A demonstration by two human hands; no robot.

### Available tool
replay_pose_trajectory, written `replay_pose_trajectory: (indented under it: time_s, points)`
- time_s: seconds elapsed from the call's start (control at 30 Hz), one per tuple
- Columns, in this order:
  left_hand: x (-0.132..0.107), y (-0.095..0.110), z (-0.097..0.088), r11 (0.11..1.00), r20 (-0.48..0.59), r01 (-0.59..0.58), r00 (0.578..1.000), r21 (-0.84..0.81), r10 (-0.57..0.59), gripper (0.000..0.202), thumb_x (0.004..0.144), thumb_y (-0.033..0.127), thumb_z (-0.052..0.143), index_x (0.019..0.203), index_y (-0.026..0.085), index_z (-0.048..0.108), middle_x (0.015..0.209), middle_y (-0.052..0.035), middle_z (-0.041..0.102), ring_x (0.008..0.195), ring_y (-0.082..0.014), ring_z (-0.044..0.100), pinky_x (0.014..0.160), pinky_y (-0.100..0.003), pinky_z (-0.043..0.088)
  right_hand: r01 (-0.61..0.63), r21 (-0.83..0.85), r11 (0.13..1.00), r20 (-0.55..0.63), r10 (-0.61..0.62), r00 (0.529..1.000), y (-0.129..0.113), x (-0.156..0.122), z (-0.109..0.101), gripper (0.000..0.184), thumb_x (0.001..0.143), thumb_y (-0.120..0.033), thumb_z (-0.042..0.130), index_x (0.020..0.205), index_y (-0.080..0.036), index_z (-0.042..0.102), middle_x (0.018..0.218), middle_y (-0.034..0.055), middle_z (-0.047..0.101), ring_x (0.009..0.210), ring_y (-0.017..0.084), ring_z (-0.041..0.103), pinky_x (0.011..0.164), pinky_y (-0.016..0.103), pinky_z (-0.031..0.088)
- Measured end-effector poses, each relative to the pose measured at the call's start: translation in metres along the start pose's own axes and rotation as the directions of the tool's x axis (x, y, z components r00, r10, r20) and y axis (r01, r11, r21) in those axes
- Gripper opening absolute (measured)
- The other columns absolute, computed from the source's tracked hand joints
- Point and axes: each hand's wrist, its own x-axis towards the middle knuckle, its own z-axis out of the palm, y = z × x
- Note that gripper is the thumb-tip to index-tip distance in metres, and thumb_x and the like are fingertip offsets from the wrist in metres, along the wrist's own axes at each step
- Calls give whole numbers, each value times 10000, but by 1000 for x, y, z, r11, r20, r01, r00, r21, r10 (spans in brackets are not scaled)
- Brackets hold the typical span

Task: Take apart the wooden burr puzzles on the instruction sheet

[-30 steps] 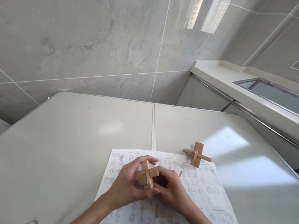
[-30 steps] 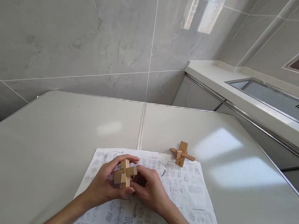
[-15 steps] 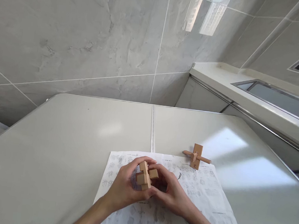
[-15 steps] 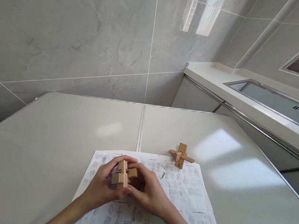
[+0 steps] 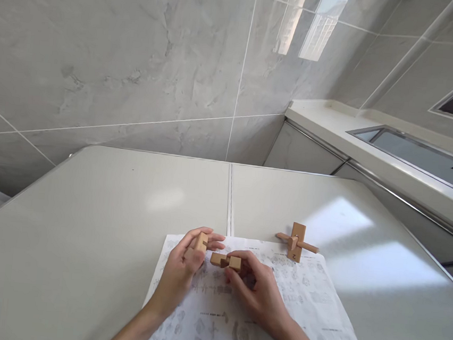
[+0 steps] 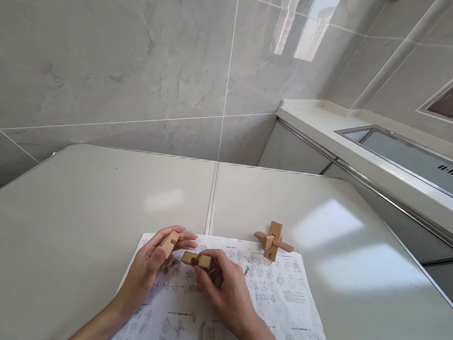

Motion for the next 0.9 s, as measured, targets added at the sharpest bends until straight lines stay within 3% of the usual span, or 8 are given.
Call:
replay_pose_trajectory:
  time_s: [0.13,0.3,0.43,0.63,0.9]
  points:
    - [1,0,0,1000,-35,17,999,-24,-18,689,939,818,534,1282,225,608,1274,-155,719,1137,-300,686,866,-372,586,89,-140,986,-53,-98,994,2,2,2,61,990,-285,666,1046,-265,682,882,40,705,724,215,620,660,319,483]
    - [2,0,2,1000,-57,-13,998,19,14,615,968,765,549,1266,230,610,1246,-121,724,1076,-257,680,1028,-408,534,135,-166,977,-93,-151,984,2,4,3,80,991,-214,650,1053,-263,664,1050,79,723,953,266,677,823,371,533]
    - [2,1,3,1000,-87,11,996,29,-9,607,977,738,558,1323,240,581,1266,-114,725,1137,-261,671,1078,-429,514,150,-241,959,-113,-181,977,7,3,4,91,999,-217,657,1075,-265,669,1107,90,717,1049,293,662,893,412,540]
    - [1,1,5,998,-149,4,989,61,5,564,942,708,642,1270,256,560,1354,-128,707,1180,-277,672,1045,-435,533,212,-331,919,-92,-255,963,9,1,7,135,972,-172,696,1062,-266,661,1089,61,707,1027,274,640,864,403,538]
    - [3,-1,1,986,-103,-59,992,159,76,613,879,637,764,1296,262,517,1434,-160,673,1313,-317,640,1077,-476,524,242,-395,886,-59,-287,956,6,1,7,141,984,-166,656,1088,-256,627,998,63,680,922,264,626,782,387,527]
